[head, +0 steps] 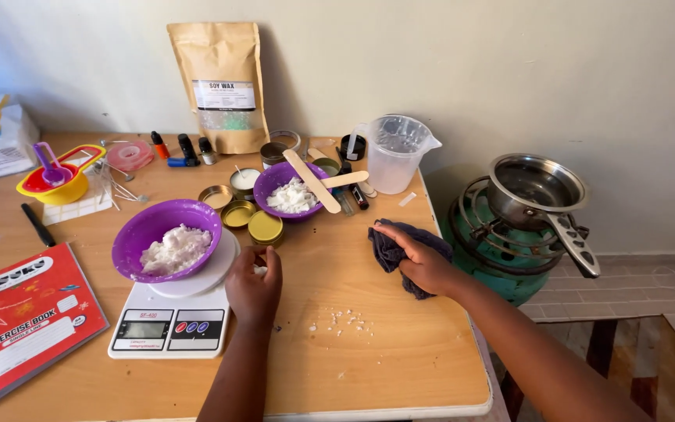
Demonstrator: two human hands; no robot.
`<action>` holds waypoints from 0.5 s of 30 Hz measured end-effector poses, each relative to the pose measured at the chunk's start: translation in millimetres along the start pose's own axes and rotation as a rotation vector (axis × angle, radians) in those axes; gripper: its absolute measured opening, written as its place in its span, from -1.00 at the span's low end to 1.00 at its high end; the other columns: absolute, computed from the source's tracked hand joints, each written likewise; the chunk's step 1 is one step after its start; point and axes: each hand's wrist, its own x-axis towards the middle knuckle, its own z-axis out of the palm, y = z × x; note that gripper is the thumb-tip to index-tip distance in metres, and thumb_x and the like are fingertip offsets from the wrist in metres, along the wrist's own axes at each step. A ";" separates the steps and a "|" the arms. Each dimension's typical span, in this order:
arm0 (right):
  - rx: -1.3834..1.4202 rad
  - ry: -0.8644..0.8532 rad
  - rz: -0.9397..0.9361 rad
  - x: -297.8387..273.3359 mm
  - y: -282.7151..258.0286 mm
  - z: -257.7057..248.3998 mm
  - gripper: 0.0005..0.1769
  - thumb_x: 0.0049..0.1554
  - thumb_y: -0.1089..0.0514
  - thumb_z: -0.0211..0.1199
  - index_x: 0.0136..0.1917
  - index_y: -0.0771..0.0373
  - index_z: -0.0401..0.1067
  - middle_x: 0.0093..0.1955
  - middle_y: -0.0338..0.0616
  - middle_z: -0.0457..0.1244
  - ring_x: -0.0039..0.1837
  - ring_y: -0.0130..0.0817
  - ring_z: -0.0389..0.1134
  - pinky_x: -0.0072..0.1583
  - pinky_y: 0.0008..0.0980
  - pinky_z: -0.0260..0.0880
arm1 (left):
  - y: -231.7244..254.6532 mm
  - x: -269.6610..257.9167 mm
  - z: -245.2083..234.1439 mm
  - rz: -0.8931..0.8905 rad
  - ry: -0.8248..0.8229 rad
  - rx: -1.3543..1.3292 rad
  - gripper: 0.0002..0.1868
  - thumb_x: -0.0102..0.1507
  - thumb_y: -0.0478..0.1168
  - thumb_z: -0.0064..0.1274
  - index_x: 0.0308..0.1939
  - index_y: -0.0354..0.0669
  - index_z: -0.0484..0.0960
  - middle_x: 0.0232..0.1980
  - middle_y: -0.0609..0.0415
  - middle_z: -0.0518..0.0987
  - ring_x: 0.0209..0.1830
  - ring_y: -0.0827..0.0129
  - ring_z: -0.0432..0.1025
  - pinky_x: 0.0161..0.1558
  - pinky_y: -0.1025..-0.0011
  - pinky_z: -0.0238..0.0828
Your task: Cleaning a candle-making workspace by wiping the table surface with a cloth and picking up wax debris.
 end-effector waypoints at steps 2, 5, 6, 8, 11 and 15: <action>0.084 -0.014 -0.080 -0.7 9.4 0.4 -0.12 -0.01 0.50 -0.29 0.53 -0.02 -0.17 0.59 0.06 -0.40 0.53 0.22 -0.59 0.43 0.23 -0.46 | 2.7 -0.5 -3.1 -0.018 0.006 -0.010 -0.96 0.14 -0.23 0.13 -0.42 -0.02 0.60 -0.64 0.13 0.44 -0.57 0.20 0.42 -0.41 0.38 0.38; 0.137 -0.018 -0.097 -9.9 -3.0 2.7 -0.18 0.00 0.49 -0.29 0.47 -0.03 0.01 0.60 0.00 -0.45 0.54 0.20 -0.58 0.44 0.18 -0.40 | 6.8 -0.1 -9.4 -0.025 -0.011 -0.038 -0.96 0.15 -0.24 0.12 -0.41 -0.03 0.62 -0.65 0.13 0.45 -0.59 0.19 0.42 -0.43 0.38 0.38; -0.046 -0.051 -0.049 -13.8 -9.0 2.9 -0.20 -0.01 0.46 -0.23 0.47 -0.01 -0.02 0.59 0.05 -0.49 0.53 0.25 -0.50 0.45 0.19 -0.33 | 6.5 -0.4 -9.2 -0.028 -0.007 -0.048 -0.96 0.16 -0.24 0.11 -0.40 -0.03 0.61 -0.64 0.12 0.45 -0.57 0.19 0.42 -0.42 0.38 0.37; -0.233 -0.077 -0.006 -22.8 -25.0 2.5 -0.21 -0.01 0.43 -0.18 0.47 0.00 -0.05 0.58 0.10 -0.52 0.51 0.29 -0.43 0.46 0.20 -0.26 | 7.5 0.5 -8.6 -0.024 0.004 -0.063 -0.97 0.16 -0.23 0.11 -0.39 -0.03 0.61 -0.64 0.11 0.44 -0.56 0.20 0.43 -0.41 0.39 0.37; -0.546 -0.044 0.093 -26.0 -32.2 6.0 -0.32 0.07 0.17 -0.07 0.46 -0.10 0.02 0.58 -0.03 -0.34 0.46 0.20 -0.08 0.38 0.16 0.02 | 6.7 0.7 -10.8 -0.057 0.004 -0.064 -0.95 0.17 -0.25 0.12 -0.41 -0.03 0.63 -0.65 0.12 0.46 -0.59 0.20 0.41 -0.43 0.40 0.37; -0.894 0.076 0.080 -11.0 14.7 11.9 -0.24 0.09 -0.33 0.00 0.49 -0.18 -0.06 0.57 -0.15 -0.29 0.46 0.18 -0.17 0.34 0.22 -0.11 | 7.3 -3.1 -12.1 -0.006 -0.007 -0.076 -0.97 0.16 -0.27 0.13 -0.39 -0.07 0.62 -0.65 0.12 0.43 -0.60 0.23 0.39 -0.42 0.41 0.35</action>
